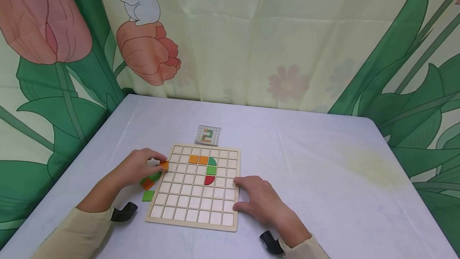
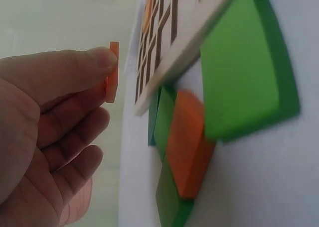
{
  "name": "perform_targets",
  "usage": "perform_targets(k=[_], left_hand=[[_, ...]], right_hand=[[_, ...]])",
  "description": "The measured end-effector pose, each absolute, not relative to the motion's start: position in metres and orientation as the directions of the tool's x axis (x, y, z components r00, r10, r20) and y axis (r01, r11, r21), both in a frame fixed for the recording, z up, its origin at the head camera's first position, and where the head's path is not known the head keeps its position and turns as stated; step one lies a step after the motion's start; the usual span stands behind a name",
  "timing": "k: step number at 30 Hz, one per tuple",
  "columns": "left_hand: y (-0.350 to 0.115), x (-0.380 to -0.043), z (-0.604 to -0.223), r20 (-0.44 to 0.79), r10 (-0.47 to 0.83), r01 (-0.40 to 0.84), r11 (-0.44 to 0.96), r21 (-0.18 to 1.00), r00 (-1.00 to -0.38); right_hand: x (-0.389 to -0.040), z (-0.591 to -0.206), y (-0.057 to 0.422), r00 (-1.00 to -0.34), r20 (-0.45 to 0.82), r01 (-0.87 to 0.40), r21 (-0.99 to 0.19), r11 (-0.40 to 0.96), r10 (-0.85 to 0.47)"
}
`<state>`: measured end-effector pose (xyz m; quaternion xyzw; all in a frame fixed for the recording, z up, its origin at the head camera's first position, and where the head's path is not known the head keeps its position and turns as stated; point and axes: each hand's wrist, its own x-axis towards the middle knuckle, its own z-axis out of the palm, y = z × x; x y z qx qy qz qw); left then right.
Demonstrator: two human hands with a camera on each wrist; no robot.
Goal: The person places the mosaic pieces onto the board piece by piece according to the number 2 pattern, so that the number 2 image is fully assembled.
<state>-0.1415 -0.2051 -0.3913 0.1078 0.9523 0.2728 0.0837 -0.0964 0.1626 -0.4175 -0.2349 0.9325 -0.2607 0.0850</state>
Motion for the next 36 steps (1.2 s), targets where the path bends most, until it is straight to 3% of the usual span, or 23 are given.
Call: perform_targets(k=[18,36], left_hand=[[-0.163,-0.143,-0.398,-0.113,0.312,0.198,0.802,0.564,-0.943],[-0.139,-0.143,-0.407,-0.06,0.422,0.319,0.765,0.559,-0.905]], right_hand=[[-0.096,-0.417,0.163,-0.871,-0.03,-0.403,-0.53,0.746,-0.491],[-0.097,-0.419,0.164,-0.865,-0.017,-0.421,-0.521,0.742,-0.502]])
